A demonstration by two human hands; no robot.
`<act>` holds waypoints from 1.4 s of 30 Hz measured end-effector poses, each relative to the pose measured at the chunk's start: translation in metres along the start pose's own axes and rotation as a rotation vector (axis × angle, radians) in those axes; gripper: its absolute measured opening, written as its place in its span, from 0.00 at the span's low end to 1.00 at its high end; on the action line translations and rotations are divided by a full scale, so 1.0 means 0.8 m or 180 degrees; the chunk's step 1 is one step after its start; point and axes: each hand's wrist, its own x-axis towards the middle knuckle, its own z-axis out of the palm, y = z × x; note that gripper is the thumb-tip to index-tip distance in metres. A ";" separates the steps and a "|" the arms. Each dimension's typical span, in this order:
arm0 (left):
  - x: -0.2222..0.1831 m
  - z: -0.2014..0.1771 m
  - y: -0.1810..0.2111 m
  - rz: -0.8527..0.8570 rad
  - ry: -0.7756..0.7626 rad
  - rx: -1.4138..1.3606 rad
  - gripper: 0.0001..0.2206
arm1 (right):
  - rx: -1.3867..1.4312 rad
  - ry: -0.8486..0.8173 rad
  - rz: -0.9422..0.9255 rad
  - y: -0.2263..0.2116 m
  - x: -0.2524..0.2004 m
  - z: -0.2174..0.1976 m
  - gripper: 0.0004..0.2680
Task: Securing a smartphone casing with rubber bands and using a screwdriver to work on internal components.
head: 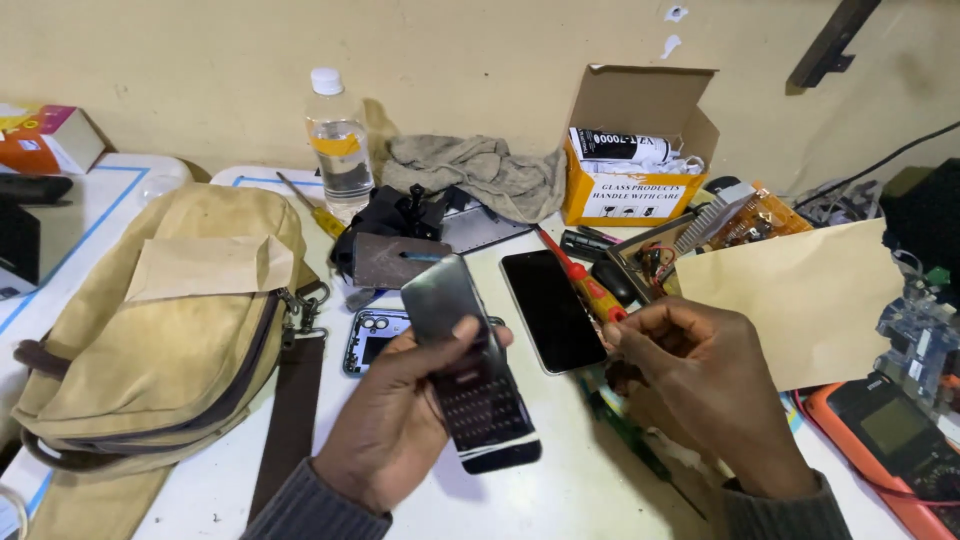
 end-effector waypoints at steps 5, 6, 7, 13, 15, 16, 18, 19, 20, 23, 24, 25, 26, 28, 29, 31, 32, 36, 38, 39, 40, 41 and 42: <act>0.002 -0.016 0.030 0.0517 0.0376 0.0069 0.16 | -0.1612 -0.0972 0.0668 -0.007 0.000 -0.004 0.06; 0.006 -0.026 0.032 0.0668 0.0131 -0.0125 0.12 | -0.2233 -0.1214 0.0538 0.001 0.002 -0.004 0.05; 0.010 -0.036 0.036 0.0822 -0.0109 -0.0315 0.09 | -0.2853 -0.1459 0.0391 0.009 0.004 -0.001 0.10; 0.013 -0.039 0.055 0.0804 -0.0184 -0.0935 0.12 | -0.1236 -0.1321 0.0352 0.019 0.008 -0.008 0.03; 0.019 -0.044 0.053 0.0706 -0.0365 -0.0984 0.15 | -0.0244 -0.1065 0.0456 0.026 0.011 -0.008 0.02; 0.021 -0.047 0.053 0.0598 -0.0546 -0.1017 0.18 | 0.0769 -0.0786 0.0565 0.029 0.012 -0.008 0.03; 0.022 -0.052 0.051 0.0447 -0.0546 -0.0960 0.19 | 0.1156 -0.0593 0.0466 0.014 0.006 0.001 0.09; 0.023 -0.053 0.051 0.0281 -0.0562 -0.0894 0.21 | 0.1547 -0.0376 0.0369 0.006 0.004 0.005 0.17; 0.024 -0.052 0.053 0.0295 -0.0560 -0.0888 0.21 | 0.1556 -0.0385 0.0362 0.010 0.003 0.011 0.17; 0.024 -0.048 0.055 0.0030 -0.0534 -0.0741 0.14 | 0.1307 -0.0278 0.0269 0.019 0.001 0.030 0.12; 0.023 -0.046 0.055 0.0043 -0.0536 -0.0721 0.14 | 0.1101 -0.0269 0.0136 0.022 0.000 0.037 0.09; 0.023 -0.045 0.056 0.0051 -0.0535 -0.0698 0.14 | 0.0899 -0.0258 0.0009 0.025 -0.001 0.045 0.08; 0.025 -0.047 0.056 0.0053 -0.0534 -0.0698 0.14 | 0.0900 -0.0260 0.0008 0.022 -0.004 0.047 0.08; 0.029 -0.051 0.058 0.0144 -0.0679 -0.0593 0.16 | 0.0837 -0.0237 0.0043 0.017 -0.011 0.054 0.08; 0.028 -0.052 0.058 0.0148 -0.0671 -0.0590 0.16 | 0.0843 -0.0244 0.0045 0.022 -0.010 0.057 0.08; 0.028 -0.052 0.057 0.0244 -0.0546 -0.0632 0.15 | 0.0674 -0.0304 -0.0249 0.031 -0.009 0.060 0.08; 0.027 -0.049 0.057 0.0240 -0.0540 -0.0631 0.15 | 0.0674 -0.0305 -0.0242 0.034 -0.008 0.062 0.08; 0.027 -0.043 0.052 0.0290 -0.0173 -0.0501 0.21 | 0.0273 -0.0417 -0.0251 0.038 -0.005 0.065 0.08; 0.026 -0.042 0.049 0.0320 -0.0168 -0.0469 0.19 | 0.0158 -0.0417 -0.0207 0.036 -0.005 0.066 0.08; 0.026 -0.041 0.049 0.0328 -0.0082 -0.0433 0.17 | 0.0151 -0.0452 -0.0227 0.036 -0.006 0.066 0.08; 0.026 -0.040 0.048 0.0336 0.0005 -0.0396 0.15 | 0.0145 -0.0488 -0.0248 0.036 -0.006 0.066 0.09; 0.026 -0.039 0.046 0.0331 0.0005 -0.0392 0.15 | 0.0147 -0.0484 -0.0243 0.035 -0.007 0.066 0.09; 0.025 -0.038 0.045 0.0361 0.0059 -0.0361 0.17 | 0.0402 -0.0483 -0.0217 0.034 -0.008 0.066 0.09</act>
